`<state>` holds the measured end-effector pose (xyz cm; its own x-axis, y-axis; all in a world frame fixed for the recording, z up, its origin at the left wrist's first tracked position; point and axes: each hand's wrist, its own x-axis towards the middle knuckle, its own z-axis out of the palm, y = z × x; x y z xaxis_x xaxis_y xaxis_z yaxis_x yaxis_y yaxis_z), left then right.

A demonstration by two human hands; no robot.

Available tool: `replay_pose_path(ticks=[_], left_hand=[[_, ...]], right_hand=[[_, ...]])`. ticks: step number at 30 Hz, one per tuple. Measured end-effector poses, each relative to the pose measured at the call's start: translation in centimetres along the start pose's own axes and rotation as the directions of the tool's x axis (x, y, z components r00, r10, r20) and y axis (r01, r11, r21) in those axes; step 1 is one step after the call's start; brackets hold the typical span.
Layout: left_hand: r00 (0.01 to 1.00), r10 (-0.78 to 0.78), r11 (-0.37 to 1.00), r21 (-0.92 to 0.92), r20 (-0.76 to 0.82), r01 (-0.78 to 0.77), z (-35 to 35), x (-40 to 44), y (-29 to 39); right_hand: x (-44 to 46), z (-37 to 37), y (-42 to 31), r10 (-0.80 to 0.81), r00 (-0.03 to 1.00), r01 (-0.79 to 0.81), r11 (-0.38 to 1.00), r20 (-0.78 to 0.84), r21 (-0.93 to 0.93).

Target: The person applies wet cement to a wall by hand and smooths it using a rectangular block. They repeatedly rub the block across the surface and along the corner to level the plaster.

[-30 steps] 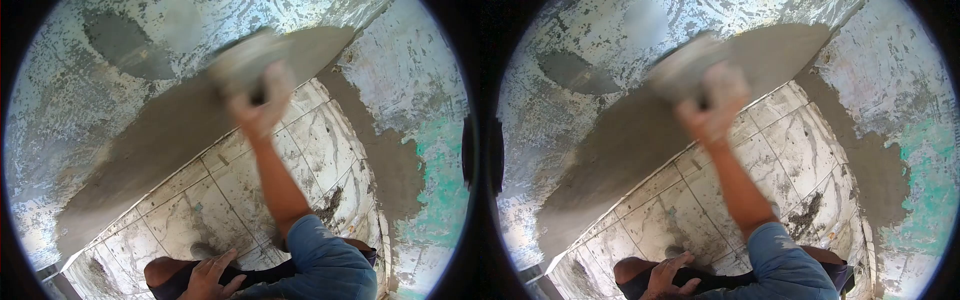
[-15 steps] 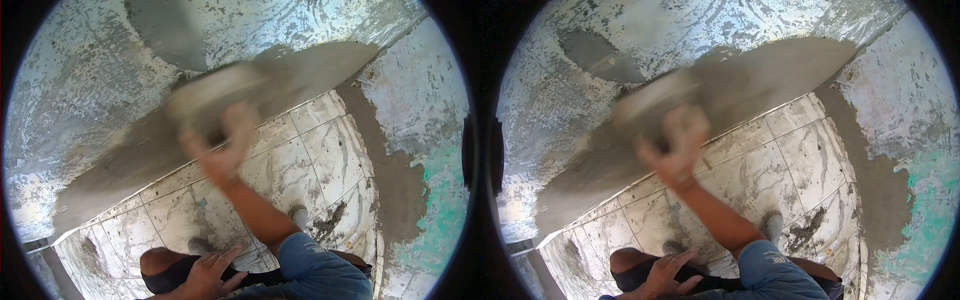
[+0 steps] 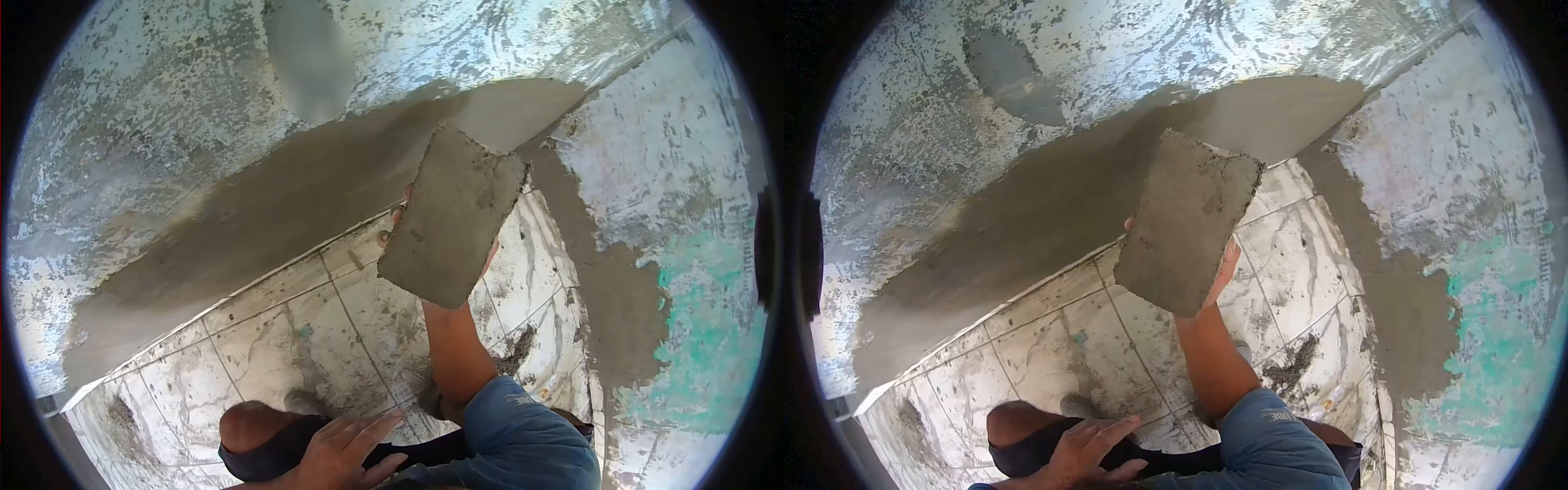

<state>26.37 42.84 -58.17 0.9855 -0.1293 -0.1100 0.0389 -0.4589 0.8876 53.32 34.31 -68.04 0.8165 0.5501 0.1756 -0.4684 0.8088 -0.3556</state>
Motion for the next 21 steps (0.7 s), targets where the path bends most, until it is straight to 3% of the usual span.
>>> replay_pose_path(ticks=[1, 2, 4, 5, 7, 9, 11, 12, 13, 14, 16, 17, 18, 19, 20, 21], left_hand=[[0.996, -0.089, 0.996, -0.027, 0.003, 0.089, 0.0, -0.2, 0.3], [0.997, -0.083, 0.996, -0.022, 0.005, 0.084, 0.1, -0.3, 0.4], [0.996, -0.052, 0.989, -0.144, -0.069, 0.042, -0.1, -0.6, 0.5], [0.996, -0.041, 0.985, -0.170, -0.078, 0.027, -0.1, -0.5, 0.6], [0.998, -0.016, 0.983, -0.185, -0.063, 0.004, 0.0, -0.4, 0.9], [0.999, 0.050, 0.981, -0.191, 0.012, -0.047, 0.4, 0.3, 1.4], [0.980, 0.157, 0.970, -0.208, 0.126, -0.128, 0.8, 1.2, 2.5], [0.957, 0.217, 0.960, -0.222, 0.192, -0.173, 1.0, 1.9, 3.1], [0.925, 0.274, 0.948, -0.237, 0.263, -0.213, 1.3, 2.7, 3.8], [0.883, 0.328, 0.934, -0.253, 0.335, -0.250, 1.8, 3.1, 4.6], [0.775, 0.421, 0.904, -0.287, 0.472, -0.317, 2.7, 4.3, 6.1], [0.719, 0.452, 0.891, -0.299, 0.529, -0.341, 3.2, 4.7, 6.7], [0.672, 0.464, 0.886, -0.305, 0.578, -0.349, 3.6, 4.8, 7.0], [0.623, 0.471, 0.882, -0.313, 0.624, -0.353, 3.9, 4.9, 7.1], [0.576, 0.487, 0.872, -0.329, 0.656, -0.363, 4.0, 4.6, 6.8], [0.648, 0.426, 0.904, -0.270, 0.631, -0.331, 4.0, 4.5, 6.0]], right_hand=[[0.5, -0.7, 0.1, 0.014, 0.992, -0.027, 0.994, 0.129, 0.102], [1.2, -1.5, 0.4, 0.006, 0.991, -0.020, 0.995, 0.132, 0.101], [2.1, -2.7, 0.9, -0.015, 0.938, -0.072, 0.969, 0.345, 0.236], [1.9, -1.5, 0.6, -0.043, 0.941, -0.038, 0.972, 0.337, 0.232], [0.1, 0.5, -1.2, 0.081, 0.997, -0.081, 0.997, -0.017, 0.003], [0.0, -3.1, -3.3, -0.015, 0.976, 0.038, 0.994, 0.215, -0.105], [-0.5, 2.2, -7.0, 0.068, 0.993, -0.108, 0.853, -0.097, -0.511], [0.1, 5.7, -8.1, 0.019, 0.995, -0.068, 0.835, -0.094, -0.546], [1.4, 6.7, -9.6, -0.026, 0.995, -0.049, 0.701, -0.094, -0.712], [1.2, 8.2, -10.9, -0.057, 0.998, 0.069, 0.722, 0.040, -0.688], [-0.6, 11.1, -15.6, -0.102, 0.994, 0.068, 0.286, 0.041, -0.956], [-2.2, 12.5, -18.0, -0.145, 0.989, -0.001, -0.016, 0.001, -1.000], [-4.2, 13.2, -20.5, -0.193, 0.981, -0.059, -0.182, -0.023, -0.982], [-6.5, 13.6, -23.0, -0.238, 0.970, -0.118, -0.327, -0.039, -0.938], [-9.2, 13.7, -26.6, -0.306, 0.948, -0.205, -0.382, -0.086, -0.901], [-12.1, 14.7, -29.9, -0.354, 0.927, -0.278, -0.436, -0.121, -0.856]])
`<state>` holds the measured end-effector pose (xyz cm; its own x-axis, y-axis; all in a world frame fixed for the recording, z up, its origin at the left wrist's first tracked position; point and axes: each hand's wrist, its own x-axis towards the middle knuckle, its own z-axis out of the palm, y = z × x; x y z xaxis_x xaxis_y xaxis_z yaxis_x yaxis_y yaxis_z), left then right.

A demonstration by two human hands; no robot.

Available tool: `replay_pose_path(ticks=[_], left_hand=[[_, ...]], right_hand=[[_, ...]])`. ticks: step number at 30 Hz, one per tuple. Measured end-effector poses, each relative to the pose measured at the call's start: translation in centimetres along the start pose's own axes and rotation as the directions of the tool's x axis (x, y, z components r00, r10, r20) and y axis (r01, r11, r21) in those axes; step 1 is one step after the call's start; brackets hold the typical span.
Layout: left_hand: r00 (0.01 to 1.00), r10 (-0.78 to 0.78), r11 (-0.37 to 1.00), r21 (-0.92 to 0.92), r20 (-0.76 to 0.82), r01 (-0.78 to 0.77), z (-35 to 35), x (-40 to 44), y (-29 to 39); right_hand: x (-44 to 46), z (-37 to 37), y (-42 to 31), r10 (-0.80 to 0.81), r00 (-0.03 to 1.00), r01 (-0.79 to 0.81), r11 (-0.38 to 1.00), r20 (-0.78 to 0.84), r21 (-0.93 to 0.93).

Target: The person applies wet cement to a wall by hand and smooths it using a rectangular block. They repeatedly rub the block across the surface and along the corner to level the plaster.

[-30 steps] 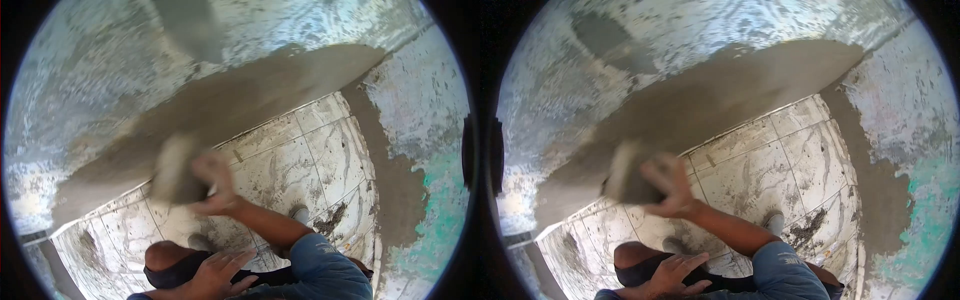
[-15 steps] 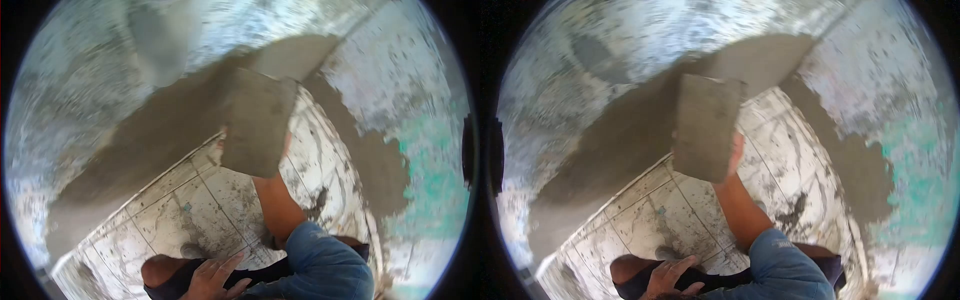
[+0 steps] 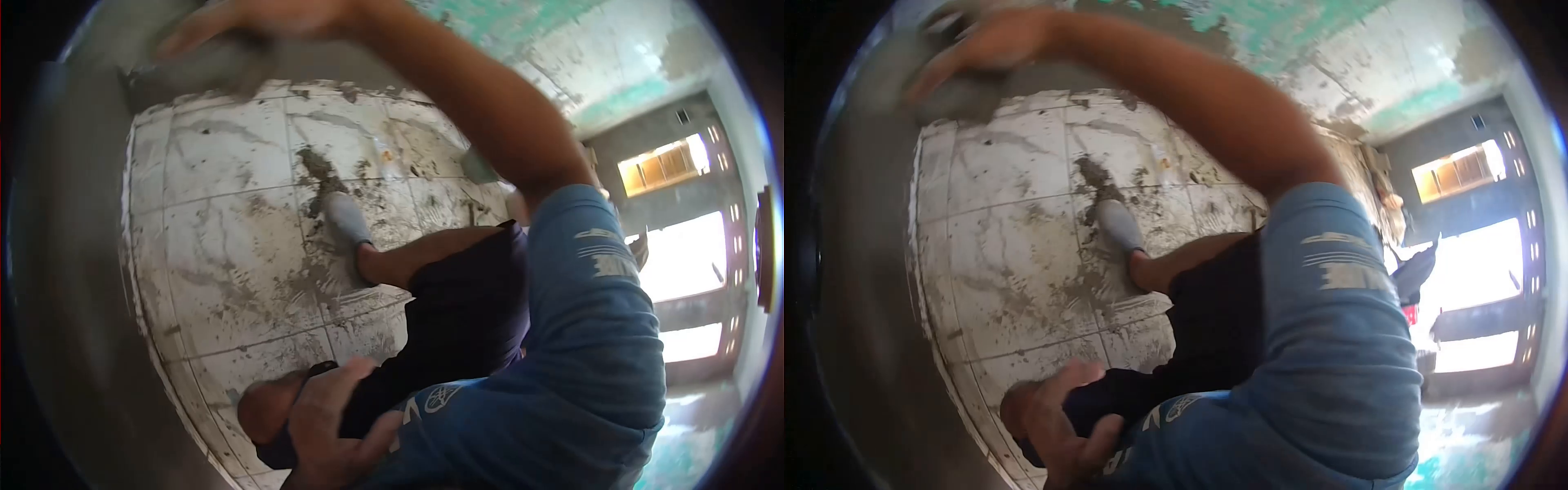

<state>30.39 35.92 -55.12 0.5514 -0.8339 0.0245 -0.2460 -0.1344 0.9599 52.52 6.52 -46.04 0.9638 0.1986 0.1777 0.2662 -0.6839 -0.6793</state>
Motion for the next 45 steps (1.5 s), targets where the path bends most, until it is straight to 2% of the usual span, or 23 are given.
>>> replay_pose_path(ticks=[2, 3, 5, 6, 8, 10, 14, 15, 17, 20, 21, 22, 24, 25, 26, 28, 29, 31, 32, 34, 35, 40, 45], left_hand=[[0.996, -0.069, 0.998, 0.008, -0.057, 0.070, -0.2, 0.0, -0.5], [0.997, -0.076, 0.995, 0.060, -0.010, 0.076, -0.7, 0.1, -0.3], [0.997, -0.068, 0.993, 0.104, 0.040, 0.063, -1.0, 0.8, -0.7], [0.997, -0.063, 0.992, 0.112, 0.050, 0.057, -0.9, 0.9, -1.3], [0.996, -0.045, 0.992, 0.124, 0.081, 0.035, 0.4, 1.0, -1.7], [0.982, 0.014, 0.996, 0.090, -0.186, 0.003, 2.3, 1.4, -1.6], [0.962, -0.162, 0.987, -0.048, -0.218, 0.155, 6.1, 5.9, 1.9], [0.939, -0.252, 0.967, -0.033, -0.235, 0.251, 6.7, 6.9, 1.7], [0.910, -0.325, 0.928, 0.099, -0.256, 0.359, 7.7, 9.2, 0.4], [0.860, -0.401, 0.886, 0.106, -0.316, 0.452, 9.5, 12.5, -2.8], [0.866, -0.394, 0.885, 0.128, -0.307, 0.447, 10.0, 13.8, -3.7], [0.851, -0.438, 0.825, 0.245, -0.291, 0.509, 10.3, 15.2, -4.5], [0.834, -0.479, 0.740, 0.385, -0.275, 0.552, 9.9, 16.4, -8.9], [0.806, -0.505, 0.762, 0.278, -0.310, 0.585, 9.2, 15.6, -13.0], [0.775, -0.532, 0.776, 0.169, -0.342, 0.608, 9.0, 16.0, -14.7], [0.750, -0.587, 0.727, 0.210, -0.305, 0.654, 10.7, 19.6, -12.2], [0.711, -0.647, 0.678, 0.221, -0.275, 0.701, 11.5, 21.1, -11.3], [0.672, -0.681, 0.649, 0.186, -0.289, 0.738, 12.1, 22.6, -10.6], [0.630, -0.714, 0.625, 0.125, -0.306, 0.770, 12.4, 23.1, -10.5], [0.627, -0.721, 0.626, 0.113, -0.294, 0.772, 12.9, 24.3, -9.7], [0.629, -0.724, 0.632, 0.091, -0.285, 0.769, 13.1, 24.9, -9.3], [0.535, -0.770, 0.480, 0.236, -0.348, 0.845, 13.8, 29.0, -9.0], [0.481, -0.806, 0.342, 0.391, -0.347, 0.855, 15.0, 32.6, -7.8]], right_hand=[[-7.6, -8.8, -0.6, 0.227, 0.951, -0.202, 0.970, -0.211, 0.133], [-10.9, -12.7, 2.7, 0.224, 0.941, -0.148, 0.947, -0.256, 0.284], [-19.8, -16.9, 5.2, 0.412, 0.738, -0.213, 0.894, -0.534, 0.395], [-24.8, -18.8, 9.3, 0.374, 0.676, -0.262, 0.927, -0.634, 0.268], [-34.3, -19.3, 11.3, 0.591, 0.380, -0.522, 0.772, -0.711, 0.362], [-45.1, -20.3, 16.7, 0.743, 0.271, -0.567, 0.637, -0.612, 0.522], [-61.3, -17.9, 22.4, 0.791, -0.145, -0.671, 0.362, -0.594, 0.647], [-64.1, -18.0, 22.9, 0.788, -0.167, -0.655, 0.361, -0.593, 0.664], [-69.4, -17.6, 23.8, 0.748, -0.460, -0.414, 0.296, -0.478, 0.861], [-77.0, -17.3, 27.7, 0.731, -0.553, -0.225, 0.331, -0.400, 0.916], [-84.3, -17.4, 32.4, 0.783, -0.421, -0.432, 0.271, -0.458, 0.860], [-85.8, -17.3, 33.8, 0.784, -0.434, -0.413, 0.263, -0.443, 0.872], [-87.1, -16.1, 36.0, 0.641, -0.432, -0.626, 0.293, -0.634, 0.723], [-86.3, -16.4, 35.5, 0.645, -0.462, -0.458, 0.414, -0.609, 0.786], [-87.6, -17.0, 36.3, 0.651, -0.481, -0.438, 0.402, -0.587, 0.804], [-90.4, -18.7, 38.5, 0.501, -0.699, -0.408, 0.308, -0.511, 0.860], [-90.8, -19.9, 38.5, 0.501, -0.712, -0.393, 0.297, -0.492, 0.870], [-90.5, -22.7, 37.8, 0.336, -0.546, -0.837, -0.186, -0.768, 0.514], [-91.9, -23.8, 39.0, 0.339, -0.554, -0.832, -0.195, -0.760, 0.520], [-94.5, -26.4, 41.5, 0.623, -0.506, -0.862, -0.389, -0.596, 0.325], [-94.5, -27.3, 42.7, 0.638, -0.511, -0.856, -0.443, -0.576, 0.269], [-91.4, -29.1, 46.3, 0.650, -0.587, -0.779, -0.615, -0.482, 0.120], [-92.0, -28.0, 50.5, 0.663, -0.482, -0.808, -0.589, -0.573, -0.002]])
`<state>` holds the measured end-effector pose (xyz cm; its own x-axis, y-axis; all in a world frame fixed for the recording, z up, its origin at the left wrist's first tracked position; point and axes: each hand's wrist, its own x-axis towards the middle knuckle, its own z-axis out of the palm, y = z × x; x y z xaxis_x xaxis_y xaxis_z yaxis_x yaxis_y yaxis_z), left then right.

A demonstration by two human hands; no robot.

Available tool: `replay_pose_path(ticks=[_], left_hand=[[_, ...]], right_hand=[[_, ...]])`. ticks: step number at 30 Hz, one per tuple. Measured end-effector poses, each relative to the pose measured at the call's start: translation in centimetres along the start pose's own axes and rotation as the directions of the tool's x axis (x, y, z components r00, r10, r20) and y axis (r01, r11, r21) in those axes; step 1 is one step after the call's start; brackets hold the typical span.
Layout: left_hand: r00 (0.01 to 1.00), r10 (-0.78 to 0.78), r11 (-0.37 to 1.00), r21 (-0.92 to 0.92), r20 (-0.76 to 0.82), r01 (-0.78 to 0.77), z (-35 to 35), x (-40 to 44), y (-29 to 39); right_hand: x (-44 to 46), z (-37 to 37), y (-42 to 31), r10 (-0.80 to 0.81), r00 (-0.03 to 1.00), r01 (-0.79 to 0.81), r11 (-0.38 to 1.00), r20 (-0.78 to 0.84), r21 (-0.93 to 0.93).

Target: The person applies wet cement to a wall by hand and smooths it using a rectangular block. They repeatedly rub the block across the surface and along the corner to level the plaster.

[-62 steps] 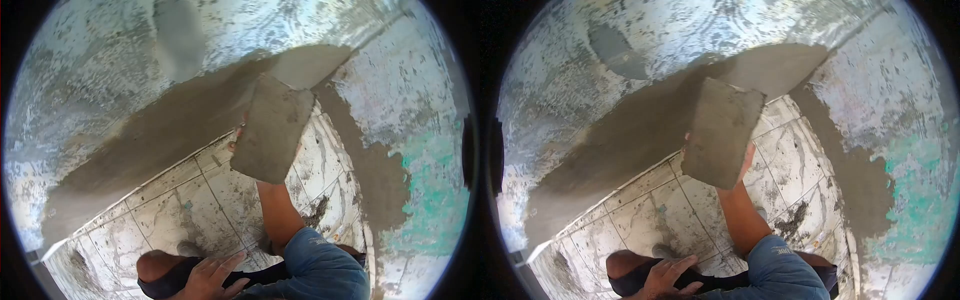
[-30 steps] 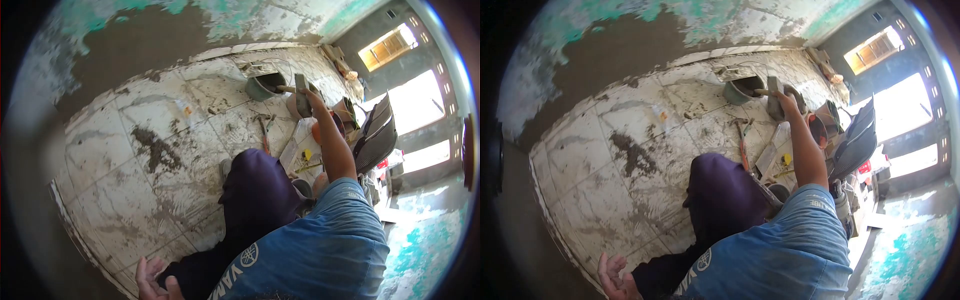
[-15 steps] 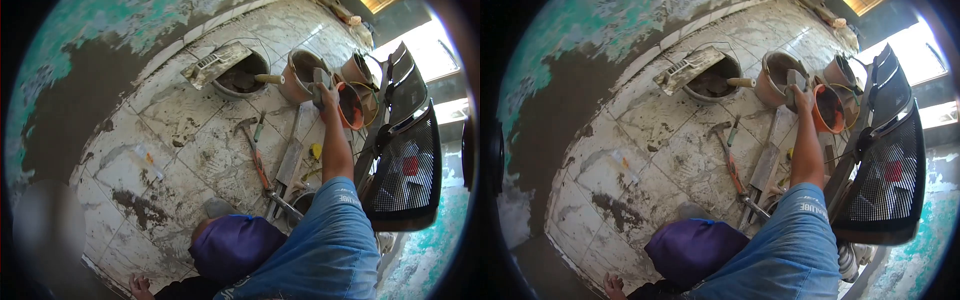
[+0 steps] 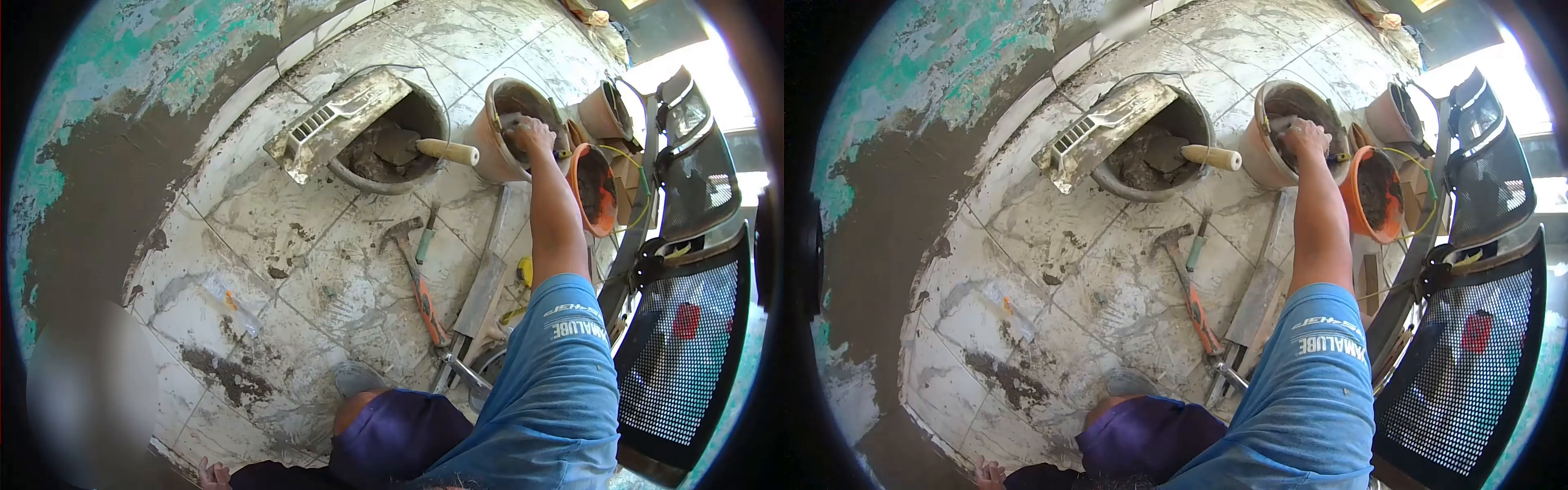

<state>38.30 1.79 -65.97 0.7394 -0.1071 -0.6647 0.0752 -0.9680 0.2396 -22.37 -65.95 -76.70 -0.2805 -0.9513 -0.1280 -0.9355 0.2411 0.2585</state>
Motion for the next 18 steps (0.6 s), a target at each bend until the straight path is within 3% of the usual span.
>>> replay_pose_path(ticks=[1, 2, 3, 5, 6, 8, 11, 12, 13, 14, 15, 16, 17, 18], left_hand=[[0.972, 0.226, 0.919, 0.318, 0.066, -0.235, -1.0, 2.1, -2.4], [0.891, 0.407, 0.690, 0.572, 0.200, -0.444, -1.3, 3.3, -3.6], [0.893, 0.402, 0.692, 0.571, 0.202, -0.441, -1.0, 3.3, -3.3], [0.980, 0.150, 0.979, 0.120, 0.128, -0.166, -0.2, 3.0, -2.5], [0.981, 0.147, 0.979, 0.120, 0.129, -0.163, -0.2, 3.2, -2.8], [0.990, 0.067, 0.988, -0.147, 0.120, -0.049, -0.2, 4.6, -4.6], [0.988, -0.056, 0.845, -0.520, 0.144, 0.124, -0.1, 5.4, -5.6], [0.987, -0.055, 0.845, -0.521, 0.148, 0.125, -0.2, 5.3, -5.6], [0.994, 0.050, 0.979, -0.201, 0.100, -0.029, -0.1, 3.8, -3.1], [0.982, 0.166, 0.973, 0.147, 0.092, -0.179, 0.1, 3.0, -1.8], [0.981, 0.169, 0.973, 0.143, 0.096, -0.182, 0.4, 3.1, -1.9], [0.992, 0.078, 0.986, -0.156, 0.102, -0.062, 0.6, 3.1, -2.0], [0.991, -0.007, 0.896, -0.439, 0.132, 0.065, 0.7, 3.0, -1.9], [0.992, -0.005, 0.896, -0.441, 0.126, 0.061, 0.7, 2.8, -1.8]], right_hand=[[0.4, 0.3, -0.1, -0.006, 1.000, 0.006, 1.000, 0.003, -0.004], [0.9, 0.5, -0.2, 0.010, 0.999, -0.009, 0.999, 0.038, -0.041], [1.1, 0.6, -0.2, 0.031, 0.997, -0.025, 0.996, 0.075, -0.080], [1.6, 0.9, 0.1, 0.034, 0.999, -0.034, 0.998, 0.002, -0.056], [1.9, 0.9, 0.4, 0.033, 0.998, -0.030, 0.998, 0.060, -0.053], [1.7, 0.5, 1.1, 0.047, 0.995, -0.044, 0.998, 0.088, -0.043], [1.5, -1.6, 2.3, 0.053, 0.990, -0.062, 0.996, 0.132, 0.070], [1.4, -1.7, 2.3, 0.054, 0.990, -0.063, 0.996, 0.130, 0.067], [1.4, -1.6, 2.4, 0.049, 0.994, -0.056, 0.996, 0.100, 0.063], [1.3, -1.5, 2.6, 0.044, 0.997, -0.048, 0.997, 0.069, 0.059], [1.3, -1.6, 2.7, 0.038, 0.999, -0.040, 0.998, 0.036, 0.055], [0.4, -2.0, 2.1, 0.000, 0.996, -0.002, 1.000, 0.087, 0.023], [0.9, -1.4, 2.3, -0.002, 0.996, -0.001, 1.000, 0.084, 0.028], [1.6, -0.3, 2.4, 0.004, 0.994, 0.003, 0.998, 0.111, -0.065]])
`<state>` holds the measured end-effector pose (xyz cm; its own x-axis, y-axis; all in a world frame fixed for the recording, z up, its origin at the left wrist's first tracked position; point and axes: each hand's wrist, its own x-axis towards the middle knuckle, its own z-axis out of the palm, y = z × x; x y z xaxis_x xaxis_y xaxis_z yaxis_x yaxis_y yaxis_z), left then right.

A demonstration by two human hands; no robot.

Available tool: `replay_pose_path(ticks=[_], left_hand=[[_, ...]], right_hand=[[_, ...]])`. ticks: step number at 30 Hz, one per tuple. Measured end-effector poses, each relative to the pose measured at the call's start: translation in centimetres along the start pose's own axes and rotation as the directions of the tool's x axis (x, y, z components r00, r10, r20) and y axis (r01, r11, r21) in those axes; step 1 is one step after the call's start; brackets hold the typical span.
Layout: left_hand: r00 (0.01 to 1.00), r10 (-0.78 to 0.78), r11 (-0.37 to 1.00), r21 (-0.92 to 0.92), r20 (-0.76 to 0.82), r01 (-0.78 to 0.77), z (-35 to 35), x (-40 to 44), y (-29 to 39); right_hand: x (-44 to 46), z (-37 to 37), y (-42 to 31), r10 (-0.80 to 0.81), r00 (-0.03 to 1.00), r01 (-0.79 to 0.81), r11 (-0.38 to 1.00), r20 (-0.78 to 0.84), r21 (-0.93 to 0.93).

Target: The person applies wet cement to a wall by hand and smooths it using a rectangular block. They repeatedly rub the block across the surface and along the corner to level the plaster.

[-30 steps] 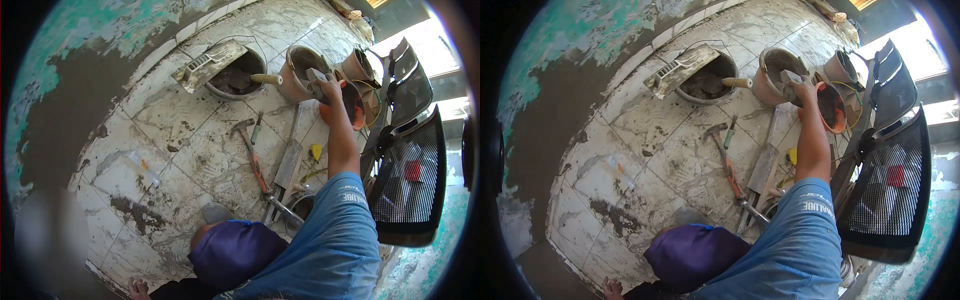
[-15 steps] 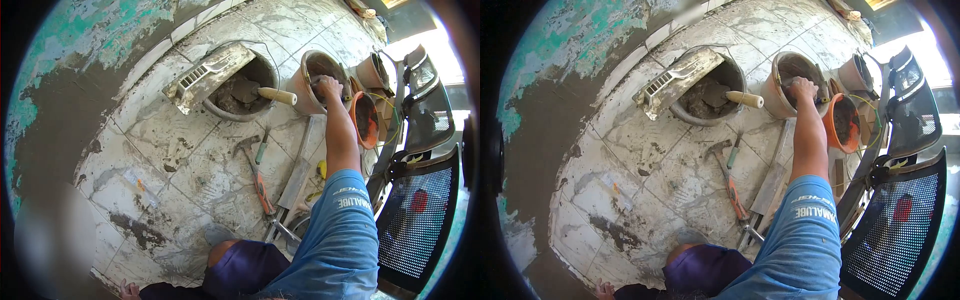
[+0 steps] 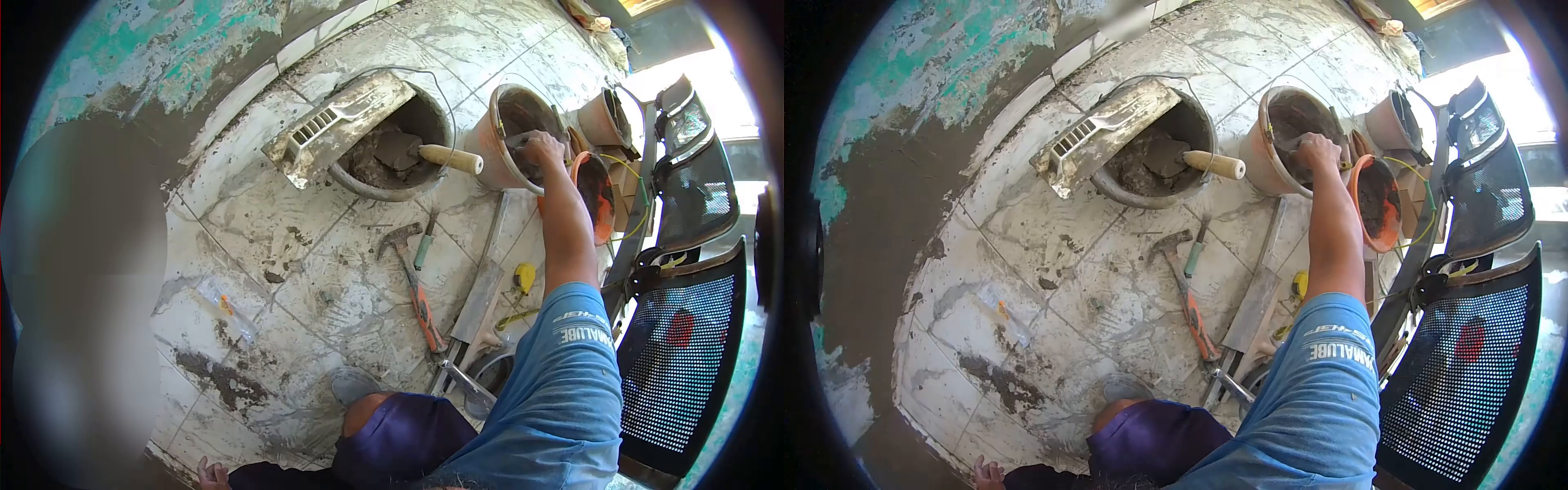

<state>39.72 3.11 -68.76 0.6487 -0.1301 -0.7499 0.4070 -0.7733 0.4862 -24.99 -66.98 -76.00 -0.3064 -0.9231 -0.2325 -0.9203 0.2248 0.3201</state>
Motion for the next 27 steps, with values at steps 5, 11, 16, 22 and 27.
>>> replay_pose_path(ticks=[5, 11, 16, 22, 27], left_hand=[[0.994, 0.111, 0.840, 0.535, -0.017, -0.085, 0.2, -1.8, 1.2], [0.991, 0.130, 0.891, 0.442, -0.037, -0.100, -0.8, -2.5, -0.2], [0.981, 0.174, 0.847, 0.521, -0.090, -0.103, -2.3, -6.8, -0.8], [0.966, 0.171, 0.972, 0.191, -0.195, -0.133, -5.0, -8.9, -5.4], [0.775, 0.587, 0.682, -0.374, -0.232, -0.628, -8.3, -8.9, -13.5]], right_hand=[[-2.9, -4.5, 1.1, 0.021, 0.996, -0.002, 0.975, -0.082, 0.222], [-5.9, -2.1, 3.4, -0.071, 0.995, 0.070, 0.997, -0.070, -0.015], [-8.0, -4.5, 4.9, 0.027, 0.991, 0.092, 0.582, -0.131, 0.808], [-20.9, -7.6, -4.1, -0.640, 0.660, -0.280, -0.696, -0.394, 0.661], [-40.5, -14.2, -22.2, -0.766, 0.093, -0.609, -0.549, -0.636, 0.572]])
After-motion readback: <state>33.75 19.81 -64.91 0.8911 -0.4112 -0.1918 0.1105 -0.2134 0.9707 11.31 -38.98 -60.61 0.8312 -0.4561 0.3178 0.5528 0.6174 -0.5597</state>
